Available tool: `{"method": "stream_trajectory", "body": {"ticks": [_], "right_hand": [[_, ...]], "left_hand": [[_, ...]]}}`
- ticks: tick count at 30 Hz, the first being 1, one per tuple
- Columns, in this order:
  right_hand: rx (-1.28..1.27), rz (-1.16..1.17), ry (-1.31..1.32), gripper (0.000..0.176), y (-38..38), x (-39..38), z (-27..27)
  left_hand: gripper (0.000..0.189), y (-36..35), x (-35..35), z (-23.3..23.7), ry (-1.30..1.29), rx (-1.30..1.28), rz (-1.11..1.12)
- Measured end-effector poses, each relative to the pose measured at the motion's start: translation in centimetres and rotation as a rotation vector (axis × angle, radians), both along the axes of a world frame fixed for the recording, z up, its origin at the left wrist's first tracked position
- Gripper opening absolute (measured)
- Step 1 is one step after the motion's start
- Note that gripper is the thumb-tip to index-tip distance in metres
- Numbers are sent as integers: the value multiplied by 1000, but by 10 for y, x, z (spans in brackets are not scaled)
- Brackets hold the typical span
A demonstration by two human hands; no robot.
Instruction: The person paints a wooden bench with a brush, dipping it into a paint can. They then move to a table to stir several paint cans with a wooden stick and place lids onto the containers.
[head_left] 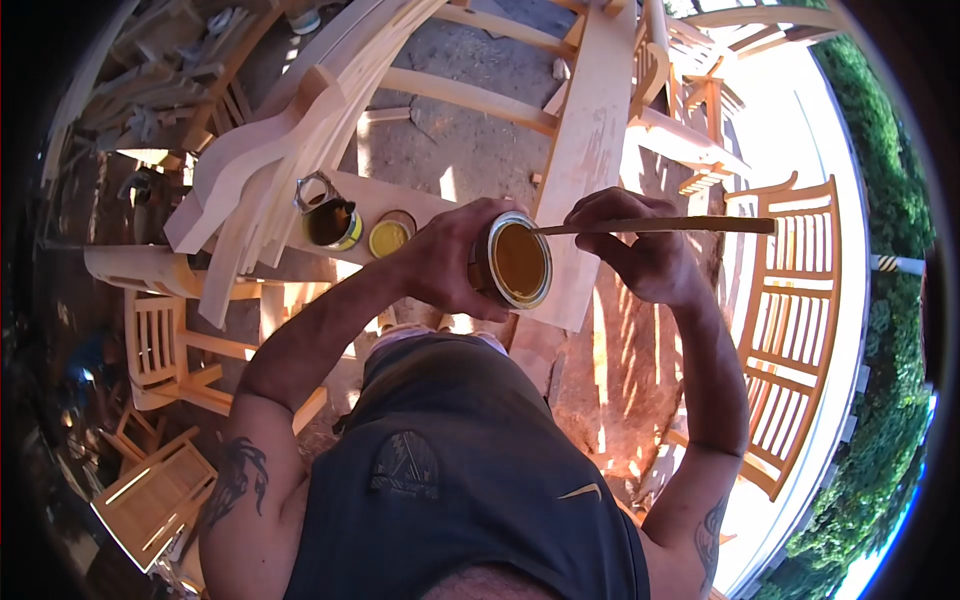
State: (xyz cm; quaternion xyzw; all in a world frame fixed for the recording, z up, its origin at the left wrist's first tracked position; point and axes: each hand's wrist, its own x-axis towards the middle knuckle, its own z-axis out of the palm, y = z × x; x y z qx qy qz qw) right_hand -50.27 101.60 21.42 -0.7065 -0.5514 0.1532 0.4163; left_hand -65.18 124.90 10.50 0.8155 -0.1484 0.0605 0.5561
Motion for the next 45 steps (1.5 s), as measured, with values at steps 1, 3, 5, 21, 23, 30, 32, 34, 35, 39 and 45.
{"method": "stream_trajectory", "body": {"ticks": [1,3,5,21,23,30,32,34,35,39,45], "right_hand": [[-5,15,-9,18,1,1,0],[13,39,-59,17,4,1,0],[8,56,-104,17,7,-2,2],[32,30,-110,23,-6,-23,-3],[42,-5,-111,20,-8,-26,-3],[-3,-162,-79,3,-8,-34,0],[-25,-237,-6,2,-9,-37,0],[-56,-312,54,4,-11,-40,-3],[-61,-341,128,4,-12,-43,-5],[-26,-435,459,5,-13,-50,-5],[176,-353,306,16,-19,-55,-19]], "left_hand": [[112,0,0,1,16,-5,-5],[111,1,1,5,49,-15,-17],[109,0,2,7,64,-8,-15],[107,-5,0,6,-37,104,107],[106,-8,-2,6,-77,118,148],[97,-23,-3,7,-296,260,348],[98,-26,-3,5,-350,272,381],[100,-28,-4,2,-378,281,413],[102,-29,-5,-1,-379,286,429],[104,-28,-7,-5,-394,277,471],[104,-24,-15,-11,-291,187,492]]}}
